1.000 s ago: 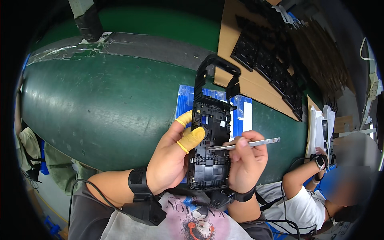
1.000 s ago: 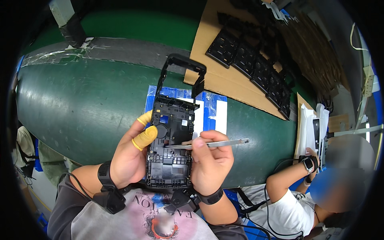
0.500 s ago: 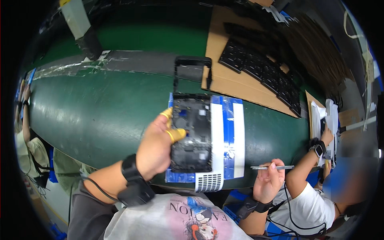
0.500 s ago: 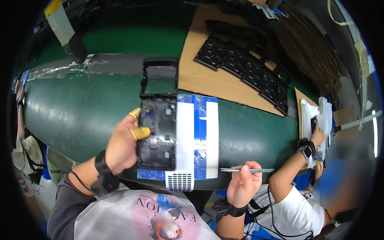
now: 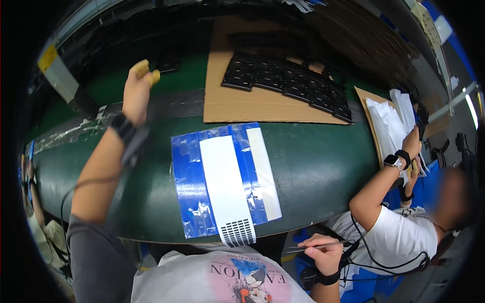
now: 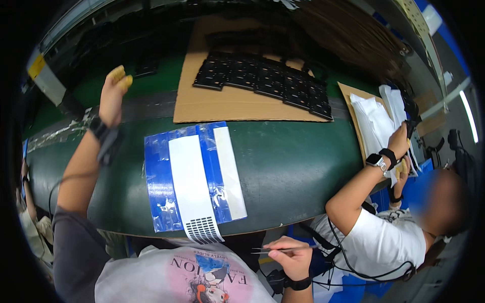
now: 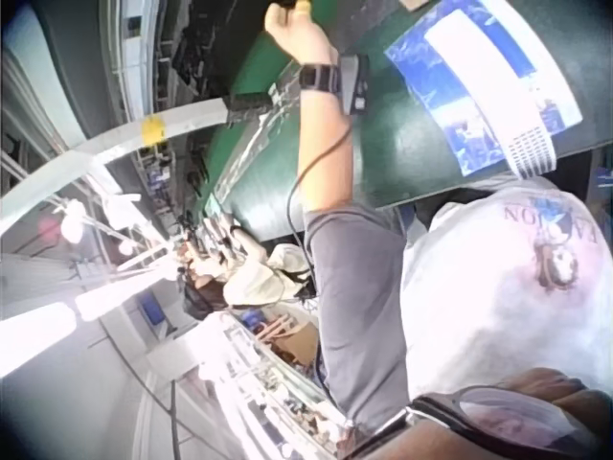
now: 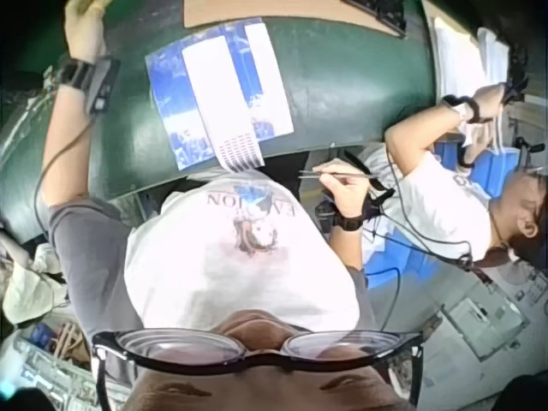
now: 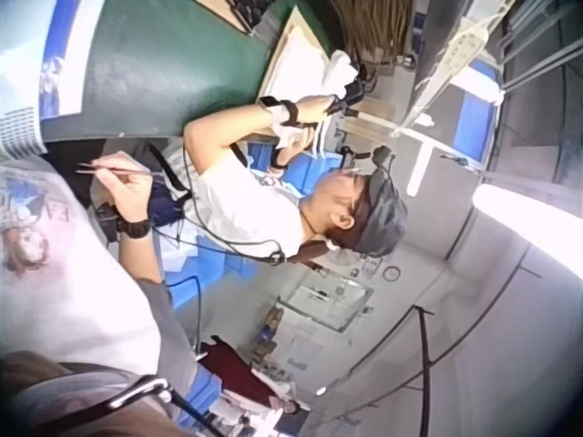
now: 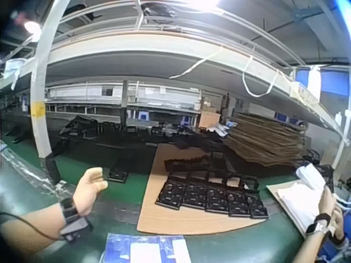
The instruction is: Inspecting and assembling plastic and electronic components at a workbench.
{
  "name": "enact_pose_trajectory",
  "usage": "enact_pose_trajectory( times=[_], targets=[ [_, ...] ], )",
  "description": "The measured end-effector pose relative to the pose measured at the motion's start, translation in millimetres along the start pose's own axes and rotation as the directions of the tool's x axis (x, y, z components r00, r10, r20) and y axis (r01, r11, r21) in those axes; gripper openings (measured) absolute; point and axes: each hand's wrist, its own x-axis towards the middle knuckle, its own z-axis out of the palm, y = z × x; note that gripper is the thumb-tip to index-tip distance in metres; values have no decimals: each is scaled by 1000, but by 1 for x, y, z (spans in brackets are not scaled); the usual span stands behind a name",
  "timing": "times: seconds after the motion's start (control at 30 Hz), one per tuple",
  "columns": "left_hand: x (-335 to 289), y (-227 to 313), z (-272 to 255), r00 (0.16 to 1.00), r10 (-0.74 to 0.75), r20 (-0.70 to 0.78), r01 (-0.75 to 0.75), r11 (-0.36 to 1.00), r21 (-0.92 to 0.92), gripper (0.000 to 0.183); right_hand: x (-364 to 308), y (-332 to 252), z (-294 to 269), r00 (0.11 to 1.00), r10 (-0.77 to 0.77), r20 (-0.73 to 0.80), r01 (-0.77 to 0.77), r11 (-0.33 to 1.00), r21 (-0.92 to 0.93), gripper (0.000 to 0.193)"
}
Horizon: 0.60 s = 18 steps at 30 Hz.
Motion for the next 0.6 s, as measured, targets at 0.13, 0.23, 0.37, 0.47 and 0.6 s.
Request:
enact_pose_trajectory(
  times=[0.13,0.23,0.37,0.47,0.6],
  targets=[
    [-104,57,5,764,50,643,-182,973,140,29,-12,4,5,987,-20,162,103,850,-517,10],
    [-143,94,2,381,128,916,-659,733,171,29,-15,29,23,983,42,178,43,893,-448,14],
    [-175,96,-18,339,17,940,-649,728,221,31,0,25,63,965,233,119,-172,908,-381,28],
    [-186,94,-34,341,59,938,-643,743,186,24,4,40,69,917,361,172,-282,888,-362,34],
    [-192,78,-45,344,26,939,-590,784,195,26,2,42,71,832,462,307,-449,886,-118,19]
  ],
)
